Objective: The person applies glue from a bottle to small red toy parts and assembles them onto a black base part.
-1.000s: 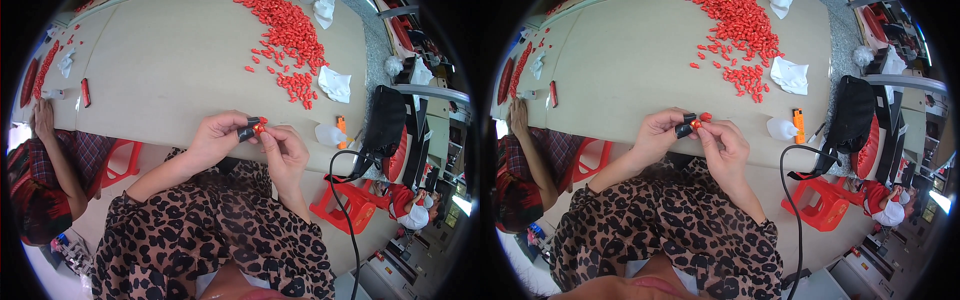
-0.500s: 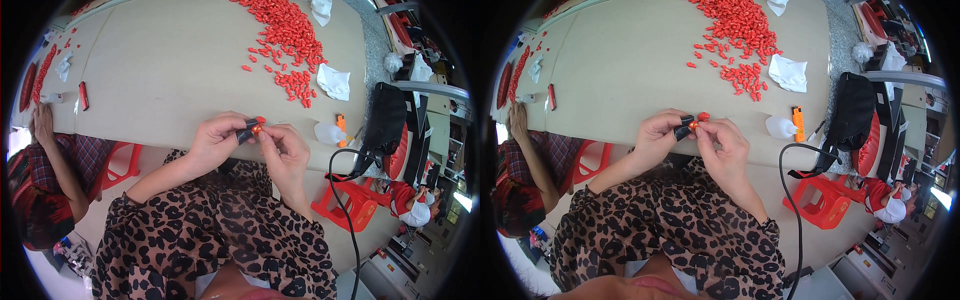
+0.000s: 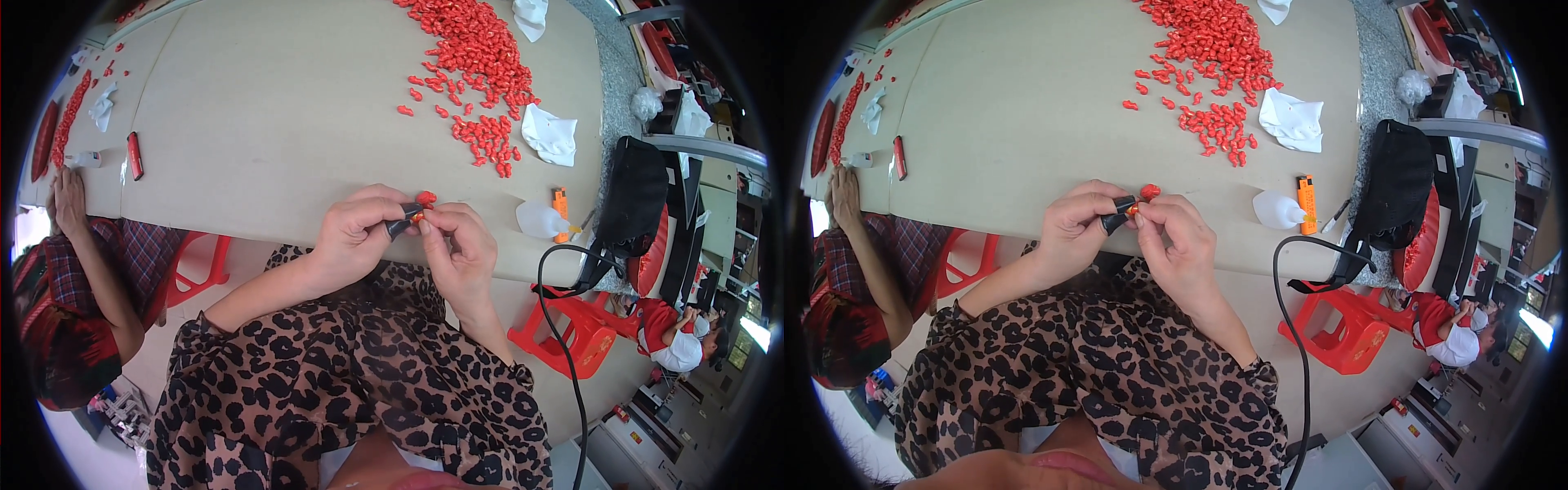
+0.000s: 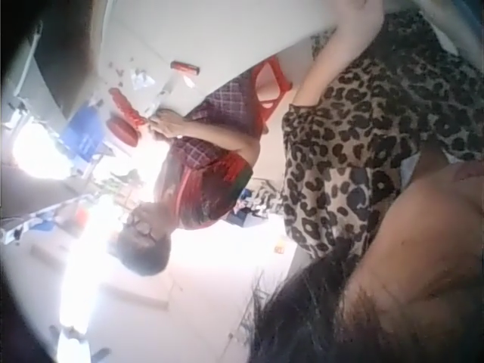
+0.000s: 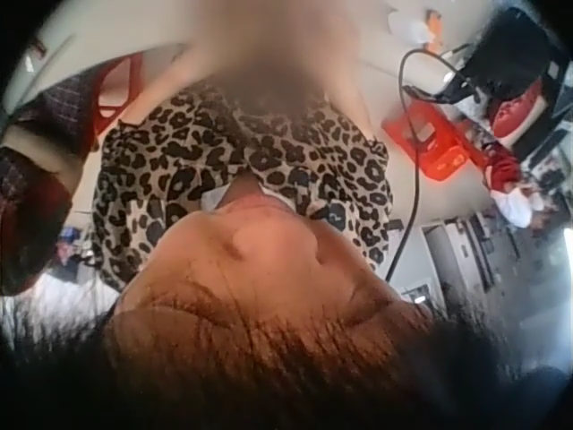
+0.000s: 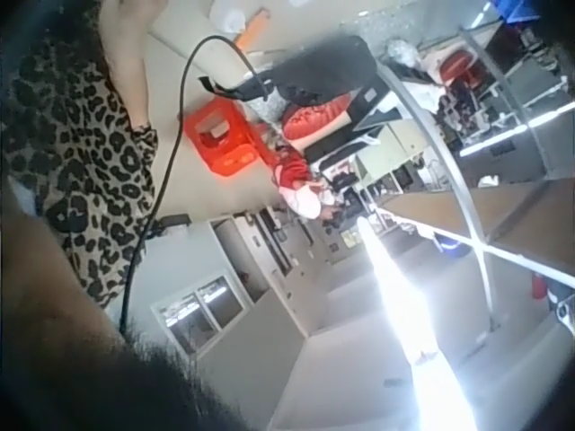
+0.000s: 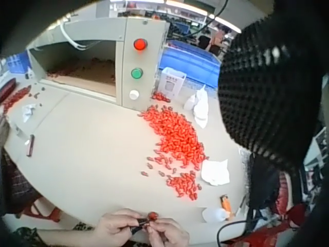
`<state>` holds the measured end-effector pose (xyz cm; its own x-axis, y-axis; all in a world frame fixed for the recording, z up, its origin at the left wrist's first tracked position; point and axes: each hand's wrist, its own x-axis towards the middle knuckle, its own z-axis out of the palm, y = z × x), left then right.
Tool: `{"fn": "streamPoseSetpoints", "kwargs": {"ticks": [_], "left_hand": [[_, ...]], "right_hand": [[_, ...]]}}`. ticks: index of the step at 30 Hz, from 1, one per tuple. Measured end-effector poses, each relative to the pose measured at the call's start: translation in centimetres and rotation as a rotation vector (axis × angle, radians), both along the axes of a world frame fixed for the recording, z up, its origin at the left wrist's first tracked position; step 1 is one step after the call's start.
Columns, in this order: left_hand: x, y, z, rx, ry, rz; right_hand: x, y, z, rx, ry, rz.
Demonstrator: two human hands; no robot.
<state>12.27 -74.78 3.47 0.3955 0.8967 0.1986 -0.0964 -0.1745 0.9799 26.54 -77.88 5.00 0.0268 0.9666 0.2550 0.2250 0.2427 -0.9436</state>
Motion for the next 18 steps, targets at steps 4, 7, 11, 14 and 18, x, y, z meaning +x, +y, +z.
{"fn": "streamPoseSetpoints", "kwargs": {"ticks": [4,7,11,14,18], "left_hand": [[-0.1,-0.2,0.1,0.014,-0.009,0.008],[-0.4,-0.1,-0.1,0.032,-0.002,0.017],[-0.7,-0.2,-0.4,0.069,-0.001,0.024],[-0.9,-0.2,-0.2,0.069,0.016,0.027],[-1.0,-0.1,-0.1,0.077,0.011,0.019]], "right_hand": [[-0.1,-0.1,-0.5,0.000,-0.004,0.015],[-0.5,0.0,-0.4,-0.001,0.005,0.023],[-0.7,0.1,-0.4,0.002,-0.023,0.020],[-0.9,0.2,-0.1,0.007,-0.042,0.024],[-1.0,0.0,-0.1,-0.008,-0.017,0.020]]}}
